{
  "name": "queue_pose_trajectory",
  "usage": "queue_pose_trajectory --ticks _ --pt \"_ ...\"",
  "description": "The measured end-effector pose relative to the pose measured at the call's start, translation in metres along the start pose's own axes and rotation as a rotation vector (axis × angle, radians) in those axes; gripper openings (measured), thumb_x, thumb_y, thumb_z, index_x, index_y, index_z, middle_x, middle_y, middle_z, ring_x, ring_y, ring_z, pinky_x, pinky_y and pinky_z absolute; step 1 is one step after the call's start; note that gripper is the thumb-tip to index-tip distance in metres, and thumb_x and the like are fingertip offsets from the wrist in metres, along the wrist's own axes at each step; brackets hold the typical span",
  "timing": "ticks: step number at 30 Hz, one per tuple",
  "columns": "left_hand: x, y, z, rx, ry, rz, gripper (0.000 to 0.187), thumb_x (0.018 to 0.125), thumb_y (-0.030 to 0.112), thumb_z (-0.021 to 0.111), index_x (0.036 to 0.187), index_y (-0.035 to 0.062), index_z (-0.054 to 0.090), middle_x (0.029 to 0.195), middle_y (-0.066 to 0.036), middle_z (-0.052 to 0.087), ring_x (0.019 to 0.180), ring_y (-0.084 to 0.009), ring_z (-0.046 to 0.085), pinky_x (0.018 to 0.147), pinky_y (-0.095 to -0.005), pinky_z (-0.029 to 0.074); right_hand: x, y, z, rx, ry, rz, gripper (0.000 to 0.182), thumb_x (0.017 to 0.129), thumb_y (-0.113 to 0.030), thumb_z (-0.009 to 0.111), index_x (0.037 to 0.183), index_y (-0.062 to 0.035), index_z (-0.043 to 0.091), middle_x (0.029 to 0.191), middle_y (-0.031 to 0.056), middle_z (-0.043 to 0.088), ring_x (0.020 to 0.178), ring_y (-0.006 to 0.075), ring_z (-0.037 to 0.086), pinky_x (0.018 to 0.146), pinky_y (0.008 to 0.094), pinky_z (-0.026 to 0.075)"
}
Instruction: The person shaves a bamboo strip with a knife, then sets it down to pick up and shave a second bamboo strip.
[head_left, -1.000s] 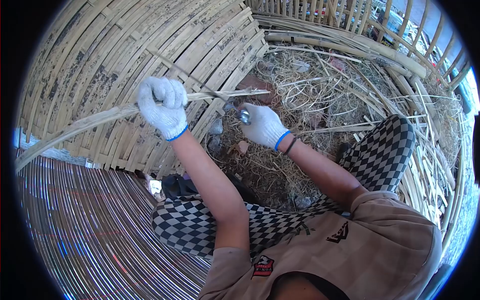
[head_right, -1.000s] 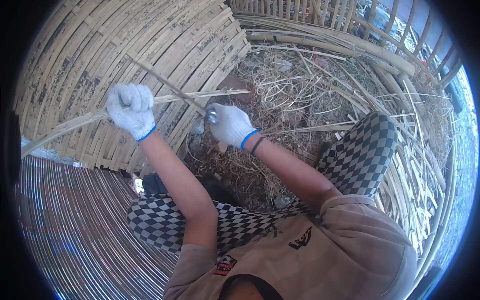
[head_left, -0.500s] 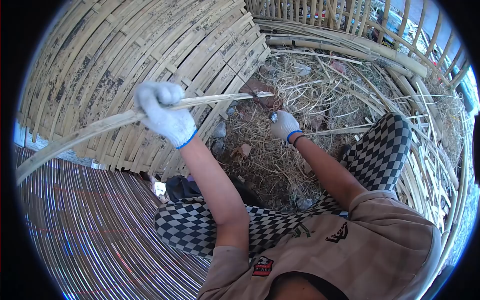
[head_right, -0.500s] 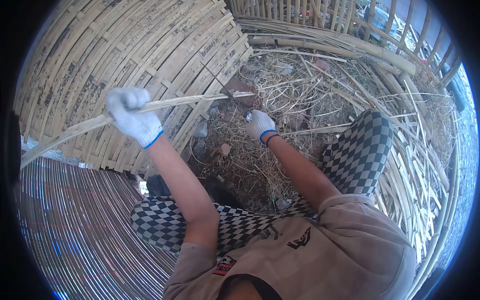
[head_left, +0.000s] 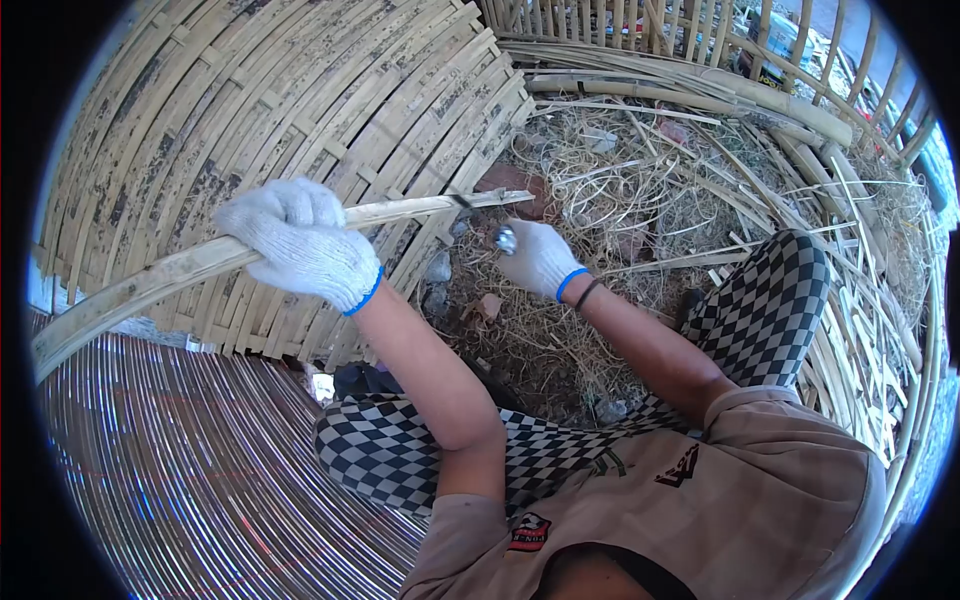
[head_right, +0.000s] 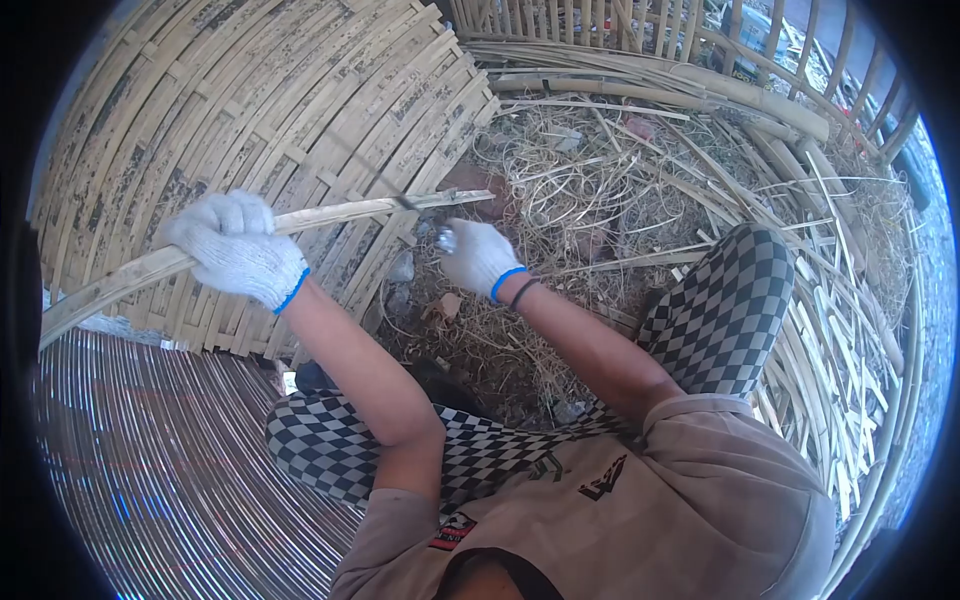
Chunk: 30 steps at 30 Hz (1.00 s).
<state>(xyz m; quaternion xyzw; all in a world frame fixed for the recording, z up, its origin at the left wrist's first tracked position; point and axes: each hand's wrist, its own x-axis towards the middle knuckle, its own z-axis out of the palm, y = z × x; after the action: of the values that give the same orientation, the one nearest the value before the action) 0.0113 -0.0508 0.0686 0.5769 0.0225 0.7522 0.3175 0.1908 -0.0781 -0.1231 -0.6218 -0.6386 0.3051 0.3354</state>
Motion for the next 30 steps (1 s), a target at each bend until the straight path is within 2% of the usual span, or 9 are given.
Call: queue_pose_trajectory --ticks 3,5,8,12,13,17,20,28,30 --pt "0.001 -0.005 0.009 -0.076 0.123 0.030 0.033 0.106 0.028 0.050 0.074 0.0209 0.045 0.054 0.005 0.037 0.038 -0.0055 0.027 0.028 -0.0238 0.020 -0.008 -0.025 -0.006 0.062 0.089 -0.241 0.018 0.083 -0.016 0.062 0.097 -0.0056 0.063 0.077 0.0223 0.068 0.078 0.0438 0.068 0.070 0.0496 0.055" --pt "0.004 -0.007 0.002 -0.223 -0.112 -0.039 0.033 0.105 0.026 0.049 0.073 0.0213 0.045 0.053 0.005 0.036 0.037 -0.0054 0.027 0.028 -0.0235 0.021 -0.006 -0.025 -0.005 0.111 0.121 -0.313 0.015 0.083 -0.015 0.062 0.096 -0.0070 0.062 0.073 0.0209 0.066 0.075 0.0438 0.067 0.067 0.0495 0.054" --pt "0.002 -0.003 -0.005 -0.182 -0.184 -0.023 0.033 0.107 0.028 0.047 0.075 0.0177 0.044 0.050 0.004 0.034 0.035 -0.0047 0.027 0.026 -0.0236 0.024 0.013 0.087 0.054 0.116 0.075 0.098 0.020 0.083 -0.020 0.067 0.097 -0.0073 0.068 0.087 0.0232 0.070 0.084 0.0399 0.070 0.074 0.0492 0.054" --pt "-0.001 -0.004 -0.009 -0.047 0.029 0.048 0.033 0.107 0.028 0.047 0.077 0.0156 0.044 0.048 0.003 0.034 0.034 -0.0030 0.030 0.025 -0.0239 0.028 0.025 0.137 0.066 -0.244 -0.118 0.093 0.029 0.083 -0.029 0.065 0.094 -0.0021 0.069 0.095 0.0246 0.072 0.096 0.0423 0.069 0.083 0.0483 0.055" --pt "0.007 -0.008 -0.017 -0.306 -0.176 -0.021 0.031 0.107 0.029 0.047 0.079 0.0156 0.046 0.051 0.003 0.041 0.035 -0.0029 0.033 0.025 -0.0232 0.029 0.017 0.121 0.064 -0.169 -0.068 0.102 0.028 0.083 -0.027 0.064 0.095 -0.0021 0.069 0.094 0.0251 0.071 0.095 0.0427 0.069 0.082 0.0487 0.055" --pt "0.001 -0.006 -0.001 -0.148 0.151 -0.044 0.042 0.108 0.040 0.040 0.071 0.0207 0.048 0.047 0.006 0.035 0.032 -0.0052 0.026 0.025 -0.0238 0.021 0.016 0.024 0.018 0.048 0.000 0.021 0.029 0.082 -0.021 0.064 0.105 -0.0031 0.065 0.088 0.0271 0.069 0.090 0.0445 0.068 0.078 0.0501 0.054" --pt "0.006 -0.007 -0.019 -0.100 0.057 -0.047 0.043 0.108 0.039 0.039 0.070 0.0207 0.047 0.047 0.006 0.036 0.031 -0.0044 0.027 0.025 -0.0234 0.021 0.007 -0.007 0.010 0.133 0.037 -0.138 0.030 0.081 -0.019 0.063 0.107 -0.0043 0.066 0.086 0.0262 0.069 0.086 0.0447 0.068 0.076 0.0501 0.054" --pt "-0.003 0.005 -0.037 -0.090 0.023 0.005 0.036 0.108 0.031 0.043 0.075 0.0190 0.044 0.052 0.004 0.036 0.035 -0.0039 0.030 0.025 -0.0229 0.025 0.021 0.211 0.090 -0.278 -0.242 0.178 0.027 0.087 -0.024 0.062 0.102 -0.0038 0.070 0.095 0.0240 0.072 0.093 0.0375 0.071 0.080 0.0487 0.055" --pt "0.007 0.001 -0.034 -0.042 0.029 0.011 0.038 0.109 0.033 0.042 0.073 0.0201 0.042 0.051 0.005 0.035 0.034 -0.0040 0.029 0.025 -0.0227 0.024 0.022 0.195 0.099 -0.232 -0.135 0.225 0.027 0.088 -0.025 0.061 0.097 -0.0027 0.071 0.099 0.0237 0.072 0.096 0.0364 0.071 0.083 0.0482 0.055"
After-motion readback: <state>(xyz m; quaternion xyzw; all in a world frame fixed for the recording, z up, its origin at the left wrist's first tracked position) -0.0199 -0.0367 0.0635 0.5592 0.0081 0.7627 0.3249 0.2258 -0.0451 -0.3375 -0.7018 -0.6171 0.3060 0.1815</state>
